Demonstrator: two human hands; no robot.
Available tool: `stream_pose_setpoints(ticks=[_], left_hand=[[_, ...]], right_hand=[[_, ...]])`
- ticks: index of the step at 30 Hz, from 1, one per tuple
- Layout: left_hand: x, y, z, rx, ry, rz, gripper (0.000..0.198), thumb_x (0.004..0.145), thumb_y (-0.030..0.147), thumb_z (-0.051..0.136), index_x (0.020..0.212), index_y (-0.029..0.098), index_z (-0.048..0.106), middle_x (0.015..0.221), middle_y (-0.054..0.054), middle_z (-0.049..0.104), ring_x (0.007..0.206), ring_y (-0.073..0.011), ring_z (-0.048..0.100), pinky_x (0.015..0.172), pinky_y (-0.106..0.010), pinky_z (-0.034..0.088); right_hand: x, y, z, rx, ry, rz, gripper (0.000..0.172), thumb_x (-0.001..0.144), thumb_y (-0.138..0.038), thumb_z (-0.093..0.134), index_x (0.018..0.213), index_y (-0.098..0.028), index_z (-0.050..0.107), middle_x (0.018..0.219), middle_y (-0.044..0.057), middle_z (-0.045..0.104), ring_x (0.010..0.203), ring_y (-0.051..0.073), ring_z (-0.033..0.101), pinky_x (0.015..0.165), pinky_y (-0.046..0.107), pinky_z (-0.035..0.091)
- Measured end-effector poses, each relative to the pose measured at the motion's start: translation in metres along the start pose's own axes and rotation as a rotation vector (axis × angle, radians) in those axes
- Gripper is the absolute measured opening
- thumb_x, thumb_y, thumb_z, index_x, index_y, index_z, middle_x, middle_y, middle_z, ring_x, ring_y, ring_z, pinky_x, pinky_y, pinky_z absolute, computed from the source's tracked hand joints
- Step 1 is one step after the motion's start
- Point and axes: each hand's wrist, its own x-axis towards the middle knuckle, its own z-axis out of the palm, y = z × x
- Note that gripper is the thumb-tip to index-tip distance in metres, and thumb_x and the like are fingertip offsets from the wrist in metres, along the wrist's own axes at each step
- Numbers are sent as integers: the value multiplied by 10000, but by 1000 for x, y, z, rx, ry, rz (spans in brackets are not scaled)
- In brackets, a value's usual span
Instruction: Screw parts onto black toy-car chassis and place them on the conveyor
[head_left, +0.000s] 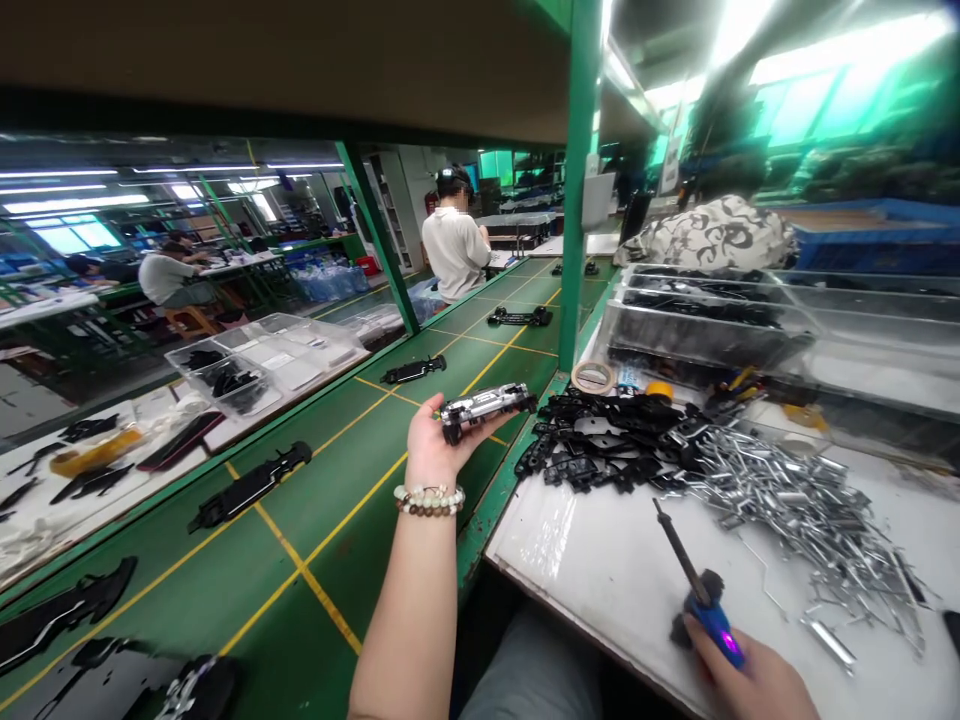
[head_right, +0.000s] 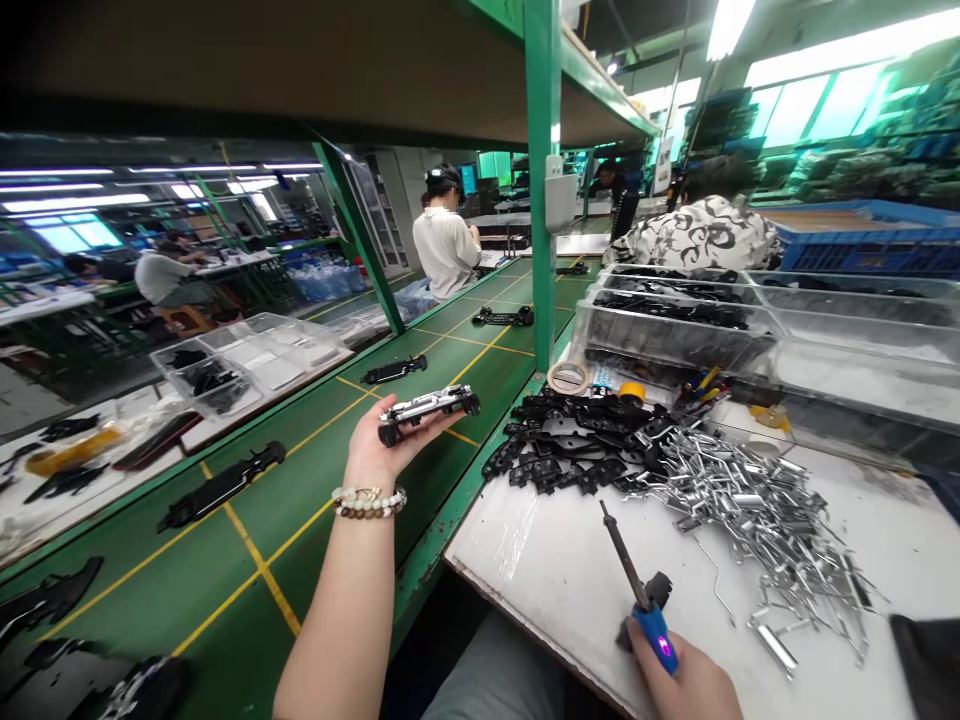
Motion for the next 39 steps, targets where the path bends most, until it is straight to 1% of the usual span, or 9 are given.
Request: stream_pose_setpoints(ticks=[5,11,15,21,24,27,31,34,39], left_hand=[[-6,0,-10,44,61,36,611,828,267,418,1342,-23,259,1241,-339,479,1134,-465,489,711,-649,489],[-6,12,-41,69,117,95,611,821,226,396,1350,-43,247,1263,-349,455,1179,-470,439,727,-645,485],[-10,17,-55,92,156,129,606,824,218,387,1344,-62,251,1237,-356,473,1181,-481,429,705,-651,489],[-12,18,-56,157,204,188,542,818,272,422,1296,20,382,1047,-247,631,933,-378,637,656,-570,545],[-15,-2,-47,212,225,271,420,806,304,465,1161,94,542,866,-136,689,771,-290,682,654,-455,572],[-19,-37,-37,225,79,227,360,826,334,436,1066,130,608,822,-95,696,721,-242,681,689,-386,562],[-24,-79,-25,258,-121,8,347,844,347,397,982,126,627,780,-87,688,672,-226,664,705,-367,539],[-24,-92,-20,292,-124,-100,346,849,357,379,904,121,627,731,-90,676,648,-225,654,679,-349,530],[-17,-95,-19,294,-118,-121,330,848,343,371,846,126,619,638,-72,648,631,-220,648,645,-324,522]], right_hand=[[11,-3,-31,75,118,-84,348,741,-549,509,605,-231,545,601,40,634,595,245,598,553,324,464],[24,-3,-73,131,-190,-406,270,709,-262,563,951,-215,671,1281,74,534,1089,262,545,905,341,442],[26,-13,-74,36,-364,-522,299,725,-178,538,976,-256,681,1253,53,550,1053,244,571,926,347,428],[27,-12,-74,143,-257,-504,220,761,-351,613,928,-239,702,1088,69,647,887,253,627,826,352,480],[31,-26,-81,430,-77,-296,362,752,-459,631,990,-194,688,617,30,654,470,166,548,499,294,466],[30,-65,-93,697,-97,-265,480,773,-502,605,1090,-144,639,351,-44,453,325,117,388,338,236,305],[25,-130,-106,561,-146,-591,303,705,-426,711,914,-207,700,1015,91,674,555,136,586,529,289,499],[24,-158,-109,432,-213,-756,228,723,-376,711,891,-223,698,1031,59,672,899,224,623,813,350,498],[22,-163,-108,336,-234,-812,212,767,-366,673,915,-213,675,1030,53,666,958,231,604,876,370,471]])
